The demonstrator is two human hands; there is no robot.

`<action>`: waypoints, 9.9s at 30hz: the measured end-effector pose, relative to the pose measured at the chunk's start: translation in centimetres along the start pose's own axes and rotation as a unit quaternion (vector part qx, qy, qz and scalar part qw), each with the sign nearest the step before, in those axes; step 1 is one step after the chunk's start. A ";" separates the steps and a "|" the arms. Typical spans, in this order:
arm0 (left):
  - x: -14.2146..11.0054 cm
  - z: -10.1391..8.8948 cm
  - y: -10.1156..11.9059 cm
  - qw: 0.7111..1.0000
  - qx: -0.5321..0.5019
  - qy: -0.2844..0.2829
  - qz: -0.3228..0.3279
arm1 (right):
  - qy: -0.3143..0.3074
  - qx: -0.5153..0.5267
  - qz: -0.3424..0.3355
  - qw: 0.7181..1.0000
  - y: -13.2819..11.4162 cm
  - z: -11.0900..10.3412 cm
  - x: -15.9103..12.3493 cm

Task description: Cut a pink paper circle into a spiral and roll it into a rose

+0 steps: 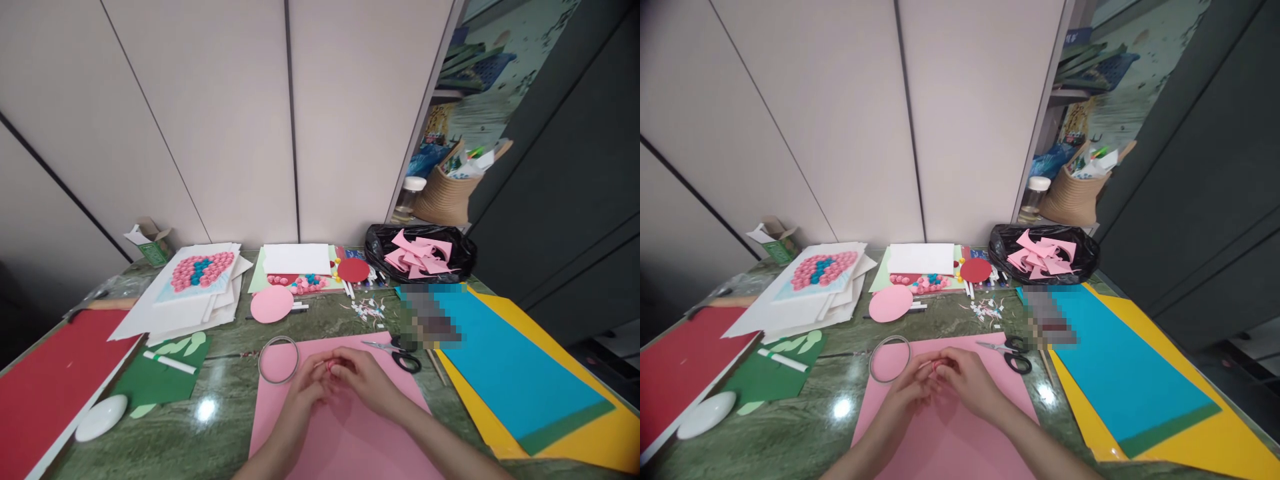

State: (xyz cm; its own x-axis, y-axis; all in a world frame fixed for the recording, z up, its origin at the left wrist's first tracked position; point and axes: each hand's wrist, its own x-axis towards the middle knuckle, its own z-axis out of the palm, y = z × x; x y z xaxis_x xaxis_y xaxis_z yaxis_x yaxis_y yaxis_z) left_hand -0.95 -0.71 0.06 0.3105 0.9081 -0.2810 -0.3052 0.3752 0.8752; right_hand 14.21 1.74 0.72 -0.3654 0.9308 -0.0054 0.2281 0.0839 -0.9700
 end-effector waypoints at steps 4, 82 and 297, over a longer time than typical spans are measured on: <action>0.0 0.1 -0.1 0.999 0.025 0.001 0.021 | -0.011 0.040 -0.004 0.999 0.6 -0.1 0.1; 0.8 -0.6 0.1 0.983 -0.087 0.159 -0.035 | 0.203 -0.498 0.297 0.789 3.3 -14.1 -0.7; 1.9 -1.2 -0.9 0.971 0.003 0.196 0.134 | -0.044 0.520 0.334 0.785 -0.3 2.3 -2.0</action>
State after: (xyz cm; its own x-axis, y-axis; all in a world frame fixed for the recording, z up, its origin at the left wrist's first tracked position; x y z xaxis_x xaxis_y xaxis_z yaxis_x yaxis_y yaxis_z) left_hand -1.15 0.90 -1.72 -0.1459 0.9746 -0.1700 -0.3232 0.1154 0.9393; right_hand 12.79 -0.94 0.46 -0.5493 0.6108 -0.5703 -0.4477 -0.7913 -0.4164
